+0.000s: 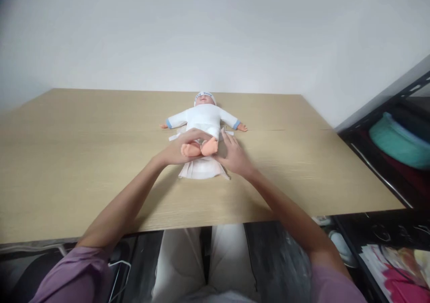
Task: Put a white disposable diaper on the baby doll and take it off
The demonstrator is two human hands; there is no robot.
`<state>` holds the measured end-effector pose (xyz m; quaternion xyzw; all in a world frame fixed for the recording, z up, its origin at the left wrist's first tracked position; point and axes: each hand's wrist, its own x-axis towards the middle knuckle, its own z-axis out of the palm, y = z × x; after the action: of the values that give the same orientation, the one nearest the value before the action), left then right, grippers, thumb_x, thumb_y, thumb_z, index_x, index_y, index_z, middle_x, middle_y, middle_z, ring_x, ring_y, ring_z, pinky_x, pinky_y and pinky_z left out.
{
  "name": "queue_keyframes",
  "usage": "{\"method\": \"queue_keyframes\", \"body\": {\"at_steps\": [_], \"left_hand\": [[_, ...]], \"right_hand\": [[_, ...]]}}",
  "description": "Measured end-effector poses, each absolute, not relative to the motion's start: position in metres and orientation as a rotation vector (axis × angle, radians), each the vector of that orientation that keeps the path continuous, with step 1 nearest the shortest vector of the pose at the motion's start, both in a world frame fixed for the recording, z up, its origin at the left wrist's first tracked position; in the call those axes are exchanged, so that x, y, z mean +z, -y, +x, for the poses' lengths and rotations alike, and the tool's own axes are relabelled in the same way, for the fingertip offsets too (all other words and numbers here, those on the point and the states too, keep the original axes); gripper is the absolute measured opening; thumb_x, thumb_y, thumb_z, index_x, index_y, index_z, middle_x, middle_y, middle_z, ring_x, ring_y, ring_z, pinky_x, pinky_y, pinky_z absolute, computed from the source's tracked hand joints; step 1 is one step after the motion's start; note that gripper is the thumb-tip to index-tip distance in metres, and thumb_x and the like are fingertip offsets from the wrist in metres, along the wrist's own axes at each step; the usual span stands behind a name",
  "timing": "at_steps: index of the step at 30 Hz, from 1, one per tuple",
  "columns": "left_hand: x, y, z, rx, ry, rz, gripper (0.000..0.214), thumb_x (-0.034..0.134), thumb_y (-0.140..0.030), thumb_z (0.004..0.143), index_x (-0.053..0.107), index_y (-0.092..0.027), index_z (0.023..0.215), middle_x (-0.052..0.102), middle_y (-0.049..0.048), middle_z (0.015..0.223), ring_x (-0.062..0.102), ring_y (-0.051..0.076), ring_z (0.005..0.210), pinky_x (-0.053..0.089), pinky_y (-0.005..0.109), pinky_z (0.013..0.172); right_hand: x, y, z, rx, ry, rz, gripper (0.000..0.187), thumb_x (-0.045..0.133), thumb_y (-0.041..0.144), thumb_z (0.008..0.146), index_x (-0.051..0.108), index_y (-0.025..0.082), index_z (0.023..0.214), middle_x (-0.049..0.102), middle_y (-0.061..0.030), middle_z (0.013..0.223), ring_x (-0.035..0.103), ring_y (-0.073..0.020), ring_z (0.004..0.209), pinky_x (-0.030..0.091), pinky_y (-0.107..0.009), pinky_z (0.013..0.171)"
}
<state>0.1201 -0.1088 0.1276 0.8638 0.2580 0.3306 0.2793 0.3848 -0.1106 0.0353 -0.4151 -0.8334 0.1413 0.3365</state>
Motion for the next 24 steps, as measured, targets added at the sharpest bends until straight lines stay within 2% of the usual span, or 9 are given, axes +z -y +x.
{"method": "queue_keyframes", "body": {"at_steps": [1,3,6,8,10,15,21,24], "left_hand": [[0.123,0.112,0.12,0.873,-0.661,2.345,0.037,0.071,-0.035,0.095,0.073,-0.026,0.131,0.077,0.0063,0.134,0.07,0.029,0.124,0.055,0.047,0.11],[0.114,0.117,0.115,0.88,-0.615,2.402,0.038,0.07,-0.038,0.097,0.072,-0.027,0.133,0.075,0.008,0.139,0.067,0.031,0.131,0.052,0.049,0.115],[0.098,0.122,0.094,0.931,-0.668,2.46,0.042,0.075,-0.046,0.097,0.072,-0.026,0.134,0.074,0.0095,0.139,0.065,0.032,0.135,0.048,0.051,0.12],[0.083,0.123,0.074,0.962,-0.741,2.499,0.038,0.076,-0.044,0.098,0.073,-0.025,0.131,0.076,0.0095,0.136,0.066,0.031,0.132,0.046,0.052,0.122],[0.063,0.123,0.053,0.958,-0.768,2.552,0.033,0.072,-0.039,0.1,0.074,-0.024,0.13,0.075,0.0105,0.136,0.065,0.032,0.135,0.043,0.053,0.125],[0.028,0.119,0.027,0.814,-0.771,2.656,0.044,0.069,-0.037,0.099,0.07,-0.024,0.14,0.07,0.0133,0.149,0.057,0.037,0.145,0.043,0.055,0.123],[0.037,0.121,0.02,0.639,-0.812,2.649,0.054,0.068,-0.018,0.096,0.066,-0.031,0.149,0.065,0.008,0.158,0.053,0.035,0.149,0.047,0.053,0.122],[0.041,0.124,0.019,0.587,-0.843,2.613,0.056,0.071,-0.022,0.098,0.065,-0.034,0.153,0.064,0.0066,0.161,0.052,0.036,0.151,0.047,0.055,0.124]], "right_hand": [[0.039,0.113,0.382,0.354,2.173,-1.034,0.1,0.07,0.048,0.103,0.012,0.028,0.181,0.034,-0.0167,0.181,0.035,-0.04,0.166,0.036,-0.067,0.132],[0.047,0.113,0.379,0.337,2.224,-0.88,0.091,0.065,0.035,0.103,0.017,0.029,0.18,0.038,-0.0147,0.18,0.038,-0.036,0.165,0.038,-0.063,0.133],[0.051,0.107,0.385,0.309,2.38,-0.635,0.073,0.059,0.021,0.1,0.042,0.03,0.171,0.053,-0.0106,0.169,0.046,-0.0323,0.161,0.04,-0.06,0.133],[0.045,0.102,0.398,0.254,2.461,-0.564,0.065,0.057,0.014,0.097,0.057,0.03,0.16,0.061,-0.0092,0.162,0.049,-0.0314,0.159,0.041,-0.059,0.132],[0.033,0.097,0.414,0.185,2.497,-0.563,0.059,0.054,0.01,0.096,0.065,0.028,0.151,0.063,-0.0089,0.16,0.05,-0.0298,0.159,0.043,-0.056,0.131],[0.006,0.09,0.435,0.074,2.569,-0.605,0.051,0.052,0.011,0.102,0.068,0.029,0.147,0.059,-0.0085,0.165,0.047,-0.0286,0.162,0.047,-0.053,0.129],[0.01,0.096,0.427,0.084,2.567,-0.63,0.06,0.047,0.0,0.098,0.071,0.029,0.144,0.06,-0.0056,0.166,0.047,-0.0259,0.163,0.048,-0.051,0.129],[0.013,0.099,0.425,0.181,2.561,-0.675,0.061,0.047,0.001,0.099,0.071,0.032,0.146,0.06,-0.0042,0.165,0.049,-0.0257,0.161,0.048,-0.052,0.129]]}}
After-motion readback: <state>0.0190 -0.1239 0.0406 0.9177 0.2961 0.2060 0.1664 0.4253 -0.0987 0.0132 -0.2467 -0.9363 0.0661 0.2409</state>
